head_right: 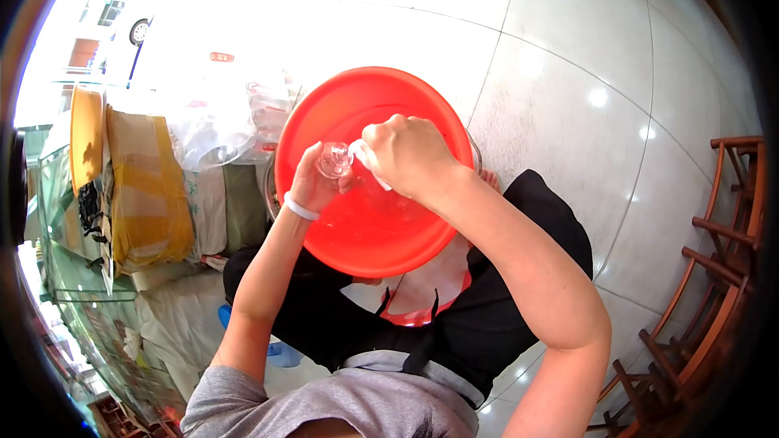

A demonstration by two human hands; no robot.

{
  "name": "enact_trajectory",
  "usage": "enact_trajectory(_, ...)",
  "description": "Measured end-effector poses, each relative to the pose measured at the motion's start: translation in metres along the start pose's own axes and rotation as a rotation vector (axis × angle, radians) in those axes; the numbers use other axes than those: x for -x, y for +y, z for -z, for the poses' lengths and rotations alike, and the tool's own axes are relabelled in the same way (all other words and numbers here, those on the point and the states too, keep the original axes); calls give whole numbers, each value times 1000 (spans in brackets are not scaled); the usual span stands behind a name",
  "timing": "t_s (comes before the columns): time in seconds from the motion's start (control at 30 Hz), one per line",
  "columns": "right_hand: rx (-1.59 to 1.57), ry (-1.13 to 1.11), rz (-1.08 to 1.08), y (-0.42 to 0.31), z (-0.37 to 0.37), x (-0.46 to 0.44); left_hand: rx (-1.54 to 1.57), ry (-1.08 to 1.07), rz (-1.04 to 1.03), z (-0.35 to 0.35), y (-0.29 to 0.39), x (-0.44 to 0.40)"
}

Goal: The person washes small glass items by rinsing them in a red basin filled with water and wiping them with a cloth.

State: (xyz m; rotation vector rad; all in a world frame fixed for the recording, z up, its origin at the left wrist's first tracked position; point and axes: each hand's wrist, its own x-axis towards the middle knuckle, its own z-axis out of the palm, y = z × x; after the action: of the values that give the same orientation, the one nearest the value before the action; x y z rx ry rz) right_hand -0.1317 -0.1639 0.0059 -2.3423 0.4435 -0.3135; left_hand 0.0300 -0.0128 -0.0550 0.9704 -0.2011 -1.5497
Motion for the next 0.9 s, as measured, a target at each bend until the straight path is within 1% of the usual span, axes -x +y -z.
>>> enact_trajectory(0.13, -18, 41, -44, 4, 3, 0, 27, -57, 22, -6, 3, 2)
enact_trajectory(0.2, -19, 35, -66, 5, 5, 0, -1, -137, 60, -5, 3, 2)
enact_trajectory(0.3, -37, 36, -65, 7, 4, -1, 10, -158, 82, -12, 7, 4)
enact_trajectory(0.33, -35, 34, -61, 7, 4, -1, 11, -157, 78, -14, 8, 5)
enact_trajectory(0.4, -28, 27, -84, 6, 5, -2, 154, -87, 120, -18, 9, 6)
enact_trajectory(0.5, -28, 8, -89, 8, 3, -2, 247, -108, 133, -16, 10, 7)
enact_trajectory(0.53, -27, 7, -86, 8, 3, -3, 248, -108, 130, -15, 9, 7)
enact_trajectory(0.6, -67, 85, -66, 7, 1, -2, 243, -136, 121, -13, 7, 7)
enact_trajectory(0.73, -57, 74, -54, 9, -2, -2, 234, -121, 124, -17, 5, 7)
enact_trajectory(0.8, -64, 81, -49, 8, -2, -2, 317, -64, 133, -24, 7, 8)
enact_trajectory(0.9, -76, 79, -36, 6, -1, -2, 343, -80, 138, -22, 6, 7)
